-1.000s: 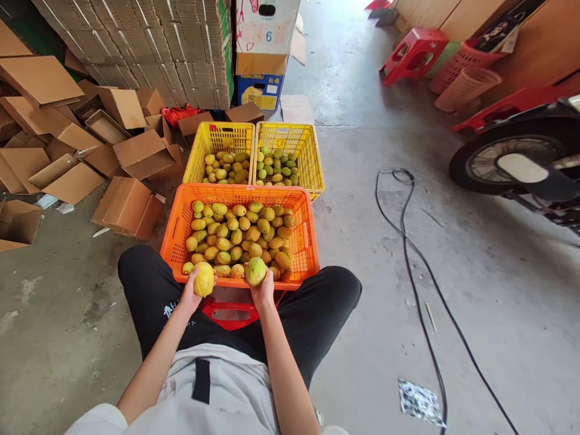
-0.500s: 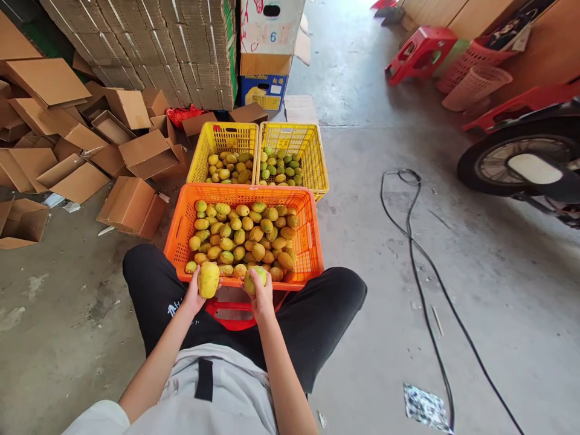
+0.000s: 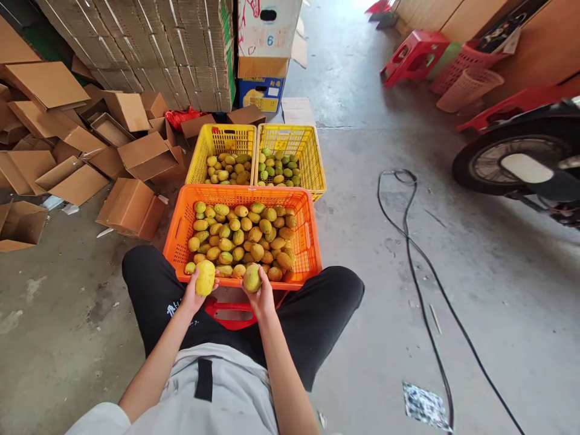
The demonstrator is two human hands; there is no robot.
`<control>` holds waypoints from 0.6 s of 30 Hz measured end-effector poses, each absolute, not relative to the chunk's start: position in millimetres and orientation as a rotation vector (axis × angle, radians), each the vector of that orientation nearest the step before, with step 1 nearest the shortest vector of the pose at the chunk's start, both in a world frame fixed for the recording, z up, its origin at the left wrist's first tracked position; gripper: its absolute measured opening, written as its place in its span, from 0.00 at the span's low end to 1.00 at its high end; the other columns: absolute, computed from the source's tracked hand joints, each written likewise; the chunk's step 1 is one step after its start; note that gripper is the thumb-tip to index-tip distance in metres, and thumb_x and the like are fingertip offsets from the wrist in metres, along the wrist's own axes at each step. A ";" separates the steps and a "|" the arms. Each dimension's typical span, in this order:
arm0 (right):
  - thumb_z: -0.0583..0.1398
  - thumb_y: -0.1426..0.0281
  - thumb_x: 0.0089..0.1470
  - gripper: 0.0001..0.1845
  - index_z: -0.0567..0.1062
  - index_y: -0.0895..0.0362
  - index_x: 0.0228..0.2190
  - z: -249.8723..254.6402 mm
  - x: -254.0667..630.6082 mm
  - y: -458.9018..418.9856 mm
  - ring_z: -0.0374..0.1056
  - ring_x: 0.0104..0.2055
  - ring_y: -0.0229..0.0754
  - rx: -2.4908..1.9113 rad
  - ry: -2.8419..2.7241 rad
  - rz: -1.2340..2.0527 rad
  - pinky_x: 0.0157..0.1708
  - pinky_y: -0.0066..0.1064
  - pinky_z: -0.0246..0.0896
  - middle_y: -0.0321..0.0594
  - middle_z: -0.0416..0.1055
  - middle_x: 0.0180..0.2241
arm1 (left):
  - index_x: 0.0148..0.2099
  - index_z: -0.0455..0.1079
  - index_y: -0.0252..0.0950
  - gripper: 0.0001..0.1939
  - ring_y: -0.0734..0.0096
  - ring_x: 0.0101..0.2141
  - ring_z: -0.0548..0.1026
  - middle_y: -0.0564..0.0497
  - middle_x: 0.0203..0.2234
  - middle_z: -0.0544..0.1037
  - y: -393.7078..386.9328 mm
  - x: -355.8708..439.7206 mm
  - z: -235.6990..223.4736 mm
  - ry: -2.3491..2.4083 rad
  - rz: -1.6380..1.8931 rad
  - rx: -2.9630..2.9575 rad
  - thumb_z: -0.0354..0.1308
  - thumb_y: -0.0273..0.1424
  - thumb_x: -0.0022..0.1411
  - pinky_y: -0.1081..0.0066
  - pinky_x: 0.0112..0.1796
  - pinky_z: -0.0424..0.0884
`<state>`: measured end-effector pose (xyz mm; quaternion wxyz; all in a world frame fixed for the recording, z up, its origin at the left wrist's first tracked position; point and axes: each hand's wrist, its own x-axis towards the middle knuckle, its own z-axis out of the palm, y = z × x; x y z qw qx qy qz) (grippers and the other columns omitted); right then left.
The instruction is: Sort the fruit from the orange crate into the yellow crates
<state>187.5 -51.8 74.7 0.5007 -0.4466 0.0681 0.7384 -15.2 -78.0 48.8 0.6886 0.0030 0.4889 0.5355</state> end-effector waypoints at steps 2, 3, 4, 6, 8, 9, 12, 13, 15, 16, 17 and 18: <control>0.68 0.59 0.51 0.19 0.75 0.52 0.44 77.4 187.4 -51.9 0.78 0.34 0.44 -1.029 0.155 1.839 0.30 0.34 0.75 0.38 0.80 0.34 | 0.52 0.71 0.34 0.24 0.58 0.39 0.82 0.41 0.41 0.82 -78.7 -16.3 45.9 1.072 1.219 0.010 0.69 0.39 0.57 0.61 0.40 0.79; 0.67 0.59 0.52 0.19 0.75 0.51 0.46 78.9 186.9 -52.2 0.78 0.34 0.45 -1.017 0.146 1.850 0.29 0.34 0.75 0.38 0.80 0.35 | 0.53 0.71 0.35 0.25 0.56 0.41 0.82 0.42 0.42 0.82 -79.3 -15.8 45.2 1.065 1.238 0.024 0.70 0.37 0.55 0.59 0.43 0.78; 0.66 0.59 0.53 0.20 0.74 0.50 0.47 80.3 186.0 -52.5 0.78 0.34 0.45 -1.013 0.136 1.855 0.28 0.34 0.75 0.38 0.80 0.36 | 0.53 0.70 0.36 0.27 0.56 0.43 0.81 0.42 0.43 0.82 -79.9 -14.6 45.1 1.060 1.261 0.039 0.72 0.35 0.53 0.58 0.45 0.78; 0.65 0.60 0.54 0.19 0.73 0.48 0.47 82.0 184.2 -52.7 0.79 0.35 0.46 -1.015 0.123 1.851 0.28 0.34 0.75 0.37 0.80 0.37 | 0.54 0.69 0.39 0.28 0.56 0.46 0.80 0.45 0.44 0.81 -80.9 -11.2 46.0 1.065 1.299 0.045 0.72 0.32 0.51 0.56 0.49 0.76; 0.64 0.60 0.55 0.17 0.72 0.48 0.46 82.3 182.9 -52.2 0.78 0.32 0.45 -1.017 0.124 1.851 0.24 0.31 0.73 0.37 0.80 0.36 | 0.55 0.69 0.41 0.29 0.58 0.45 0.80 0.48 0.43 0.81 -80.6 -8.0 48.6 1.097 1.294 0.005 0.71 0.30 0.52 0.56 0.50 0.76; 0.63 0.59 0.55 0.17 0.72 0.49 0.45 82.1 182.5 -51.9 0.77 0.30 0.43 -1.007 0.128 1.858 0.21 0.29 0.70 0.36 0.79 0.35 | 0.56 0.69 0.41 0.28 0.60 0.44 0.80 0.48 0.43 0.81 -79.9 -6.8 50.4 1.127 1.277 -0.025 0.70 0.30 0.53 0.57 0.49 0.76; 0.63 0.55 0.55 0.17 0.73 0.51 0.43 80.5 182.4 -51.8 0.71 0.23 0.38 -0.952 0.126 1.894 0.13 0.22 0.57 0.36 0.77 0.31 | 0.56 0.71 0.38 0.23 0.60 0.42 0.81 0.46 0.42 0.82 -76.7 -4.6 57.1 1.219 1.190 -0.086 0.67 0.31 0.58 0.62 0.46 0.78; 0.64 0.54 0.55 0.19 0.73 0.52 0.42 80.0 182.2 -52.2 0.70 0.23 0.37 -0.944 0.124 1.897 0.12 0.21 0.55 0.36 0.76 0.31 | 0.56 0.72 0.37 0.21 0.60 0.42 0.81 0.45 0.41 0.82 -75.8 -4.0 59.5 1.234 1.163 -0.089 0.65 0.31 0.60 0.62 0.45 0.78; 0.67 0.54 0.52 0.20 0.74 0.53 0.41 79.0 181.2 -53.5 0.70 0.24 0.37 -0.962 0.120 1.885 0.13 0.21 0.55 0.35 0.76 0.30 | 0.55 0.73 0.34 0.18 0.59 0.41 0.81 0.43 0.40 0.83 -74.6 -2.6 64.2 1.227 1.122 -0.077 0.61 0.33 0.65 0.61 0.44 0.79; 0.68 0.55 0.50 0.20 0.74 0.53 0.41 78.6 180.3 -54.3 0.70 0.24 0.36 -0.984 0.112 1.880 0.14 0.21 0.56 0.34 0.76 0.30 | 0.56 0.73 0.34 0.18 0.59 0.40 0.82 0.43 0.40 0.83 -74.4 -1.8 66.4 1.207 1.106 -0.065 0.59 0.34 0.67 0.59 0.44 0.79; 0.70 0.57 0.48 0.21 0.74 0.53 0.40 78.1 179.2 -55.1 0.71 0.26 0.37 -1.010 0.094 1.877 0.15 0.21 0.58 0.34 0.76 0.31 | 0.57 0.73 0.34 0.19 0.58 0.40 0.82 0.43 0.41 0.83 -74.3 -1.1 68.3 1.175 1.094 -0.051 0.58 0.36 0.68 0.59 0.44 0.79; 0.72 0.59 0.45 0.22 0.74 0.53 0.40 77.8 177.9 -55.9 0.72 0.27 0.37 -1.038 0.064 1.874 0.16 0.21 0.60 0.34 0.76 0.31 | 0.59 0.72 0.36 0.20 0.58 0.41 0.82 0.43 0.42 0.83 -74.4 -0.5 69.9 1.139 1.088 -0.037 0.57 0.37 0.69 0.58 0.44 0.79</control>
